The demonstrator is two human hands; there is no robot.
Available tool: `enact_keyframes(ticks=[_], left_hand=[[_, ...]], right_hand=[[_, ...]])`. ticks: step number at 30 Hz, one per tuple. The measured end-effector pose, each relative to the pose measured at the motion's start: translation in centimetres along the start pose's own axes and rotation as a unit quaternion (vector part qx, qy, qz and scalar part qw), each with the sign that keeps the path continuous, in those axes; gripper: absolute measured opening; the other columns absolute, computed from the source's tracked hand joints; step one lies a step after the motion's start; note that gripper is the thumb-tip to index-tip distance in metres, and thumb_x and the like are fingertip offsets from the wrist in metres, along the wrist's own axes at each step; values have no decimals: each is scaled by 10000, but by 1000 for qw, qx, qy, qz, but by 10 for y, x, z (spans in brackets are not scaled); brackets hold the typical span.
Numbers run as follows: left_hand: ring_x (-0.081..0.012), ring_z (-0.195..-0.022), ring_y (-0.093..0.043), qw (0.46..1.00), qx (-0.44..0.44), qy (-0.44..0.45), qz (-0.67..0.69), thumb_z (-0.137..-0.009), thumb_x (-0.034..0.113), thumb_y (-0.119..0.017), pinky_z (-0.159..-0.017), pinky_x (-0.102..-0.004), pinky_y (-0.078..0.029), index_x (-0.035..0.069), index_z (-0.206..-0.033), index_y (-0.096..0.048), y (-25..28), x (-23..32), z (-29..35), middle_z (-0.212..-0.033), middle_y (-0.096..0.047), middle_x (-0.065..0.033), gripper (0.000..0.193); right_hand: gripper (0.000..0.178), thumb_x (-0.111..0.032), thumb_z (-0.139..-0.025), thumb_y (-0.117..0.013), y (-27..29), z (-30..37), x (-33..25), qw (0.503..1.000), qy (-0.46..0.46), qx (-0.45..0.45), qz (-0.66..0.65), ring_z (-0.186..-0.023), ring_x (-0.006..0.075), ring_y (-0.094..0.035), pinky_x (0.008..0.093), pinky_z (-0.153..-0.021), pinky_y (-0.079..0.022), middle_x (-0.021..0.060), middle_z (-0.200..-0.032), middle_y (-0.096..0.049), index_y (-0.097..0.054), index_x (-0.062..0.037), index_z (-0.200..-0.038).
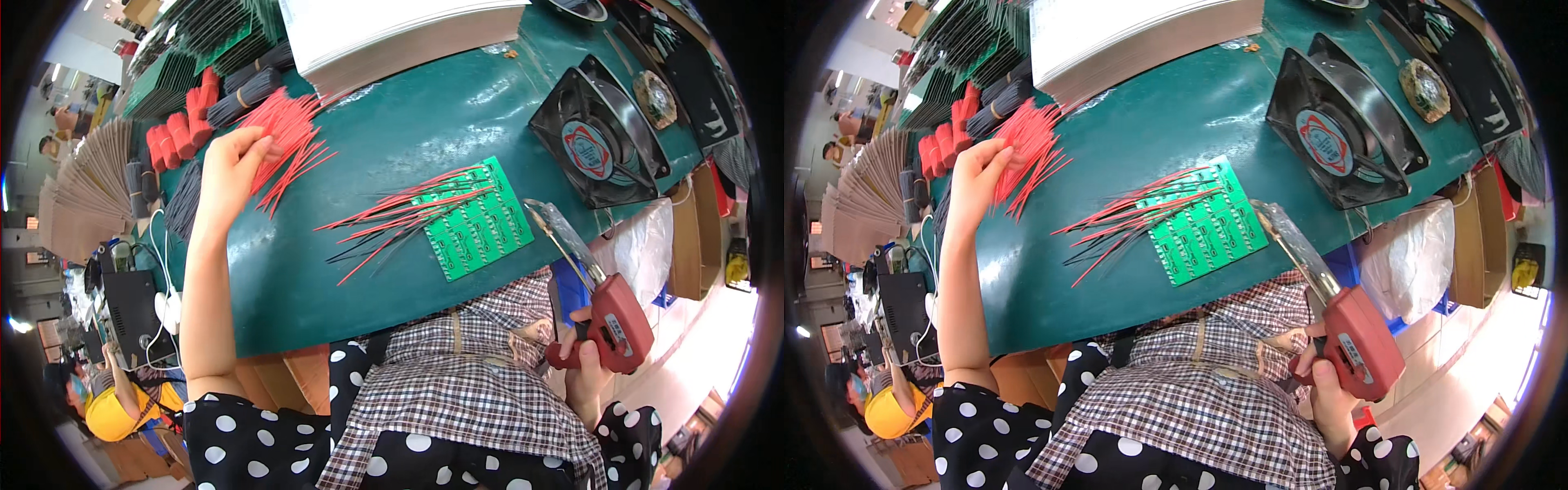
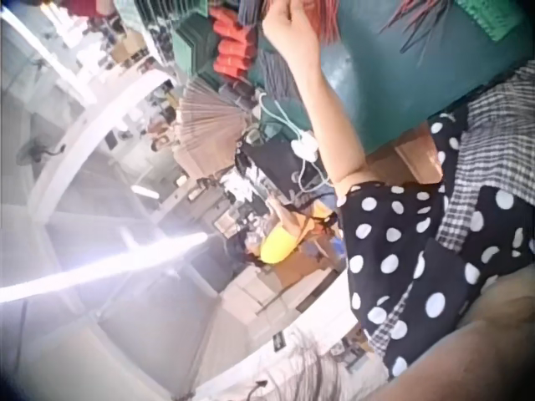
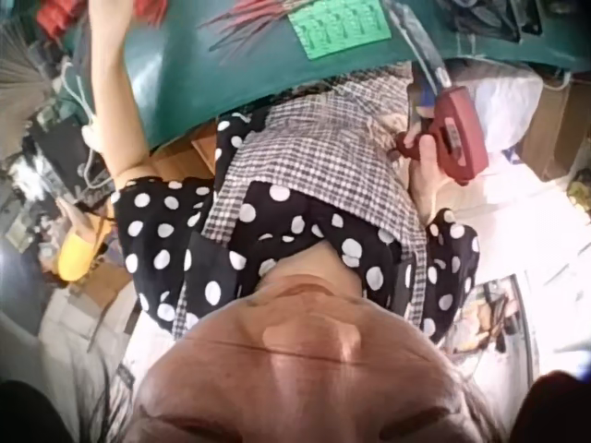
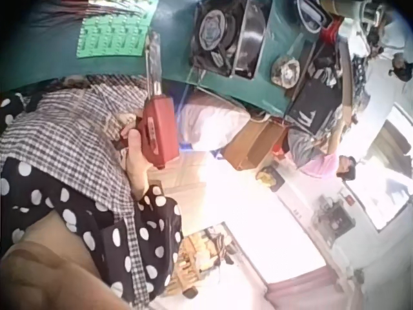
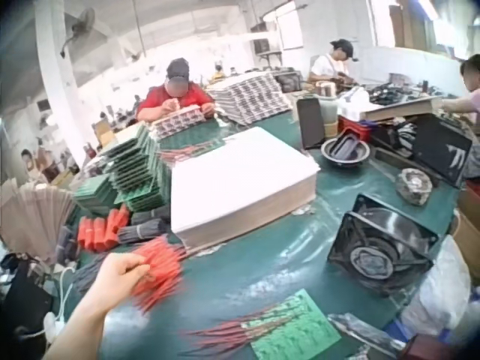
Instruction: The person places wires onto circuit boards and solders them to the contacts using a soldering iron.
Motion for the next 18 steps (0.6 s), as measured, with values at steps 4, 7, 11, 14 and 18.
enact_keyframes(ticks=[4, 7, 11, 14, 18], left_hand=[[-158, -825, -659, 1000, 2, 12, -15, -906, 50, -555, -781, -274, -512, -105, -1006, -613, 4, -3, 3, -866, -680, -110, 193], [-156, -839, -659, 990, -15, 54, -127, -907, 61, -566, -783, -272, -505, -76, -1059, -598, 15, 4, 5, -863, -681, -105, 207], [-195, -873, -661, 989, 109, -11, 104, -922, 84, -561, -818, -297, -508, -45, -1067, -597, 16, 19, 19, -906, -678, -131, 198], [-218, -899, -657, 923, 273, -133, 236, -940, 105, -548, -849, -330, -511, -32, -1059, -597, 2, 25, 38, -962, -667, -152, 188], [-227, -919, -653, 925, 291, -92, 228, -947, 115, -542, -872, -349, -509, -27, -1064, -592, -25, 6, 66, -986, -659, -158, 190]], right_hand=[[536, -210, -868, -604, 1, 2, 0, 1000, 3, 3, 0, -557, 144, -502, 243, -494, -405, 205, -1077, -540, -364, 39, -1277], [539, -209, -873, -605, 5, 3, 1, 1000, 13, 16, -1, -558, 139, -494, 232, -484, -407, 208, -1073, -535, -364, 33, -1289], [524, -200, -878, -600, 5, 3, 5, 1000, 26, 15, 5, -563, 136, -495, 229, -482, -403, 204, -1072, -535, -367, 31, -1286], [526, -204, -878, -603, 6, 3, 4, 1000, 22, 18, 7, -565, 135, -496, 229, -482, -403, 204, -1073, -535, -367, 33, -1284], [535, -218, -877, -608, 4, -1, 2, 1000, 20, 9, 7, -565, 134, -497, 229, -482, -403, 200, -1074, -535, -366, 34, -1281]])
Point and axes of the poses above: each hand's wrist, its own z-axis away from the middle knuckle, its own y-axis out of the back of the hand, x = y × z, the point moved 2 cm from there along -z, towards the middle knuckle
